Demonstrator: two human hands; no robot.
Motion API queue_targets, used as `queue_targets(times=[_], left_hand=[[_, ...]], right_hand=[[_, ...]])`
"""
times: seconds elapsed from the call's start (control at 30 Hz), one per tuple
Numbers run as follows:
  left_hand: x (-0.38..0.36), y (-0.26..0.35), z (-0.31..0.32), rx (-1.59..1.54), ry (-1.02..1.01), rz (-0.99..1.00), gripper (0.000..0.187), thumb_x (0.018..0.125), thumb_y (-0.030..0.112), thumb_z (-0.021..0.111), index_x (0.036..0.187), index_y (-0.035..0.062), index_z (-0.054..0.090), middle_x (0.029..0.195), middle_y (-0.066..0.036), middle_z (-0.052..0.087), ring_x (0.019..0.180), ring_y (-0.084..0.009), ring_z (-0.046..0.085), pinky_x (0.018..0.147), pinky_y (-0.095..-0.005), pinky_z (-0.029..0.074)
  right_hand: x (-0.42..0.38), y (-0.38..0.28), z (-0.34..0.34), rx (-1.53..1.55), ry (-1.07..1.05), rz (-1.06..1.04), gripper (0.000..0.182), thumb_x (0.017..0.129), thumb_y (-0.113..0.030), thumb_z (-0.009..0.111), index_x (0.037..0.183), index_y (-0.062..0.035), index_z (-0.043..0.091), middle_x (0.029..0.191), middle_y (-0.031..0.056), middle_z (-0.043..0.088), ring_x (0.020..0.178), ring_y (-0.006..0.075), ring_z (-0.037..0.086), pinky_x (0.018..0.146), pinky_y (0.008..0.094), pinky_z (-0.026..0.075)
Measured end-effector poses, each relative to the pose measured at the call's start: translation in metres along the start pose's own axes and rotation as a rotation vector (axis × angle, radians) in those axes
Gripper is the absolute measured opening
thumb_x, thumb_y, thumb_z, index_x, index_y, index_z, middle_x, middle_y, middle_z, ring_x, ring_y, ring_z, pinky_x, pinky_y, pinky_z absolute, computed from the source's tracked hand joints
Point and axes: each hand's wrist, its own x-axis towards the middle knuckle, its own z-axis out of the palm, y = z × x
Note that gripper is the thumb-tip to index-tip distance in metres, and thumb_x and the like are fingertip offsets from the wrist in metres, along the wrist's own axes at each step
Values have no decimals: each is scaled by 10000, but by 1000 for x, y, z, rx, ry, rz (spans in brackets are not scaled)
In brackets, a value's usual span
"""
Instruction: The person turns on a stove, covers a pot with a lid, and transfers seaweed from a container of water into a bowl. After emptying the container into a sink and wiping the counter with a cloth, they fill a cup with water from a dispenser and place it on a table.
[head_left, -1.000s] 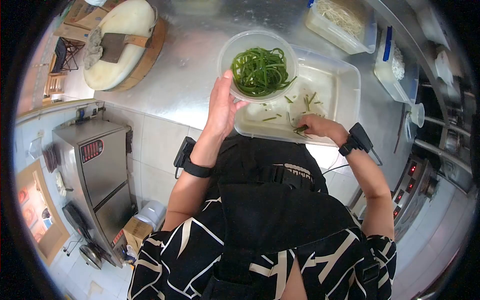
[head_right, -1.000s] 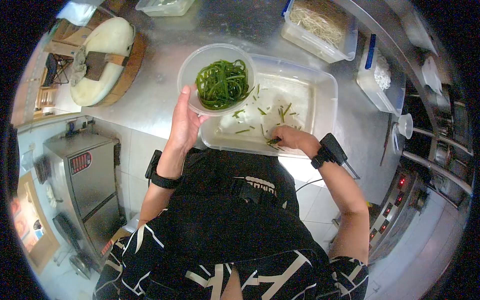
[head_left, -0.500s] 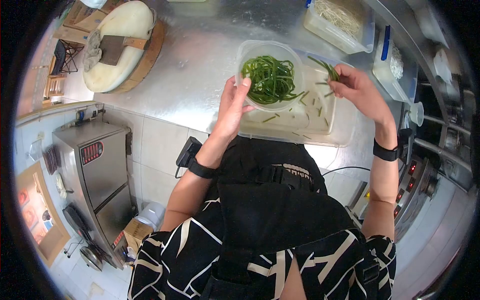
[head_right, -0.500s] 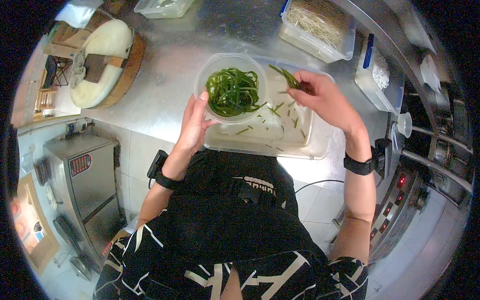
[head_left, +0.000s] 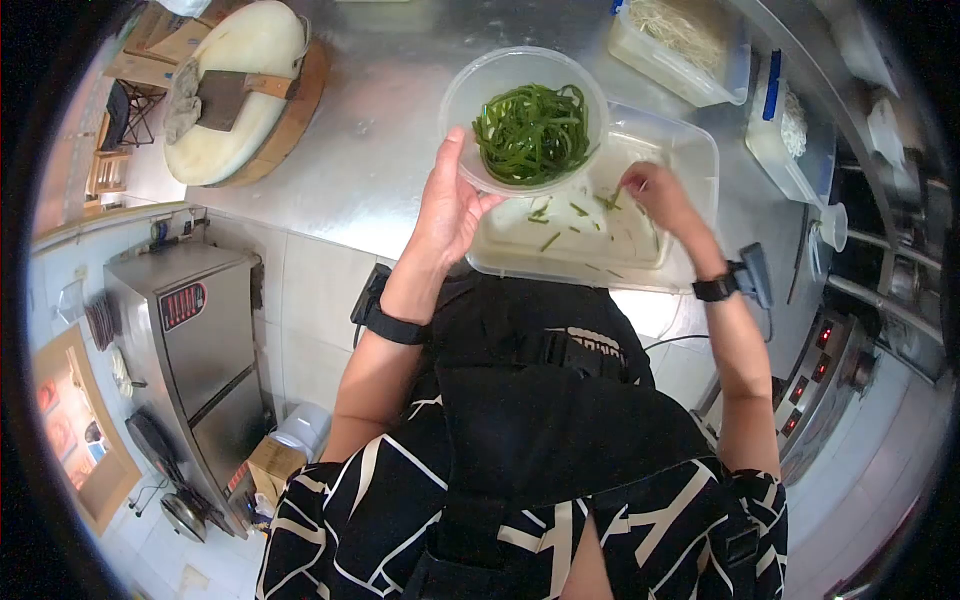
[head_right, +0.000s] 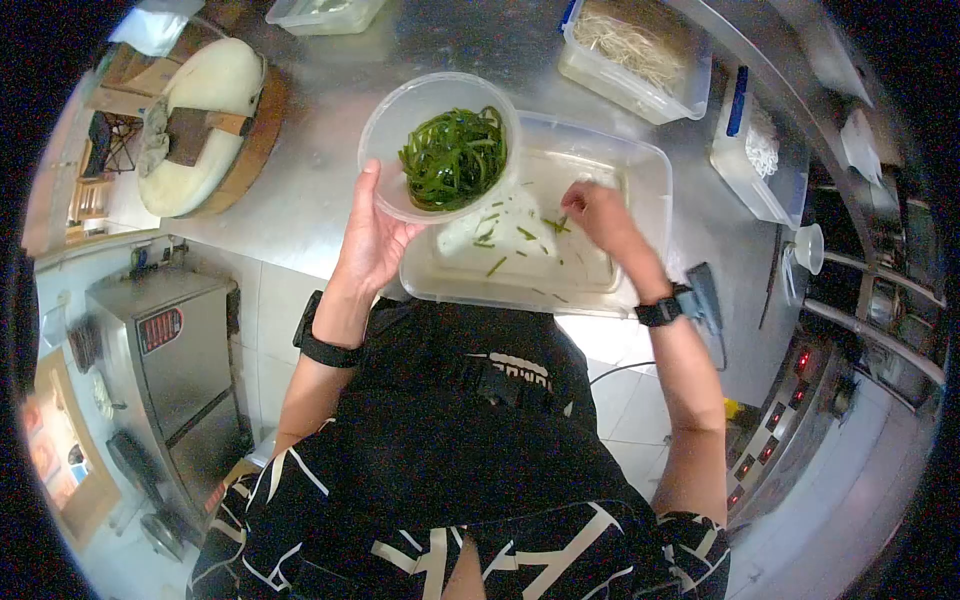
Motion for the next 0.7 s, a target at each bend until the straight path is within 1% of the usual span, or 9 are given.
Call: queue_targets(times=[0.1, 0.17, 0.2, 0.3, 0.43, 0.5, 0.57, 0.63, 0.7], left_hand=[[0, 1, 7, 5, 19, 33, 534, 874, 476, 420, 1180, 39, 389, 1155, -104, 492, 1035, -167, 511, 818, -330, 461], [0, 1, 7, 75, 46, 86, 536, 877, 473, 414, 1190, 39, 386, 1162, -105, 488, 1042, -169, 507, 820, -332, 462], [0, 1, 5, 68, 40, 79, 534, 880, 468, 410, 1198, 38, 385, 1170, -101, 485, 1048, -170, 503, 821, -328, 461], [-2, 3, 2, 46, 50, 63, 531, 886, 459, 400, 1211, 39, 382, 1178, -93, 482, 1053, -168, 498, 818, -318, 460], [-3, 8, -8, 24, 92, 82, 515, 892, 449, 389, 1211, 45, 389, 1171, -83, 489, 1047, -158, 500, 792, -293, 462], [-2, 10, -12, 37, 102, 86, 510, 895, 445, 383, 1210, 43, 390, 1173, -84, 488, 1046, -156, 501, 790, -293, 463], [-2, 11, -12, 50, 111, 92, 506, 898, 440, 378, 1208, 41, 392, 1175, -84, 487, 1045, -154, 501, 788, -292, 464], [-3, 11, -10, 38, 109, 102, 505, 897, 435, 381, 1207, 36, 389, 1171, -85, 487, 1044, -152, 502, 794, -302, 467], [-4, 10, -8, 34, 115, 103, 506, 897, 434, 384, 1206, 34, 386, 1169, -86, 488, 1042, -155, 504, 795, -304, 470]], right_hand=[[-5, 6, 39, -88, -57, 41, 127, 712, -47, 586, 835, -23, 563, 807, 169, 568, 762, 300, 574, 664, 374, 462], [-6, 5, 55, -210, 51, 73, 128, 689, -48, 614, 792, 0, 554, 846, 163, 563, 777, 315, 557, 674, 367, 449], [-4, 17, 62, -283, 20, 65, 128, 678, -57, 626, 756, 3, 544, 863, 171, 554, 819, 348, 541, 701, 401, 441], [1, 26, 62, -343, -24, 54, 123, 689, -55, 615, 782, 5, 561, 823, 159, 547, 812, 324, 549, 708, 386, 443], [6, 31, 34, -79, 120, -1, 123, 709, -57, 592, 812, 7, 576, 805, 159, 559, 760, 302, 567, 677, 355, 453], [5, 34, 23, 10, 193, 76, 163, 687, 2, 587, 850, 11, 588, 820, 184, 589, 753, 322, 582, 658, 366, 468], [4, 32, 19, -55, 170, 102, 173, 694, 8, 587, 867, 5, 582, 816, 187, 601, 732, 314, 591, 648, 354, 472], [-1, 26, 20, -39, -3, 98, 185, 691, 0, 598, 873, 13, 570, 792, 190, 597, 734, 316, 591, 647, 360, 472], [0, 20, 34, -17, -35, 135, 176, 684, -8, 600, 856, 14, 564, 782, 198, 594, 739, 329, 589, 649, 370, 473]])
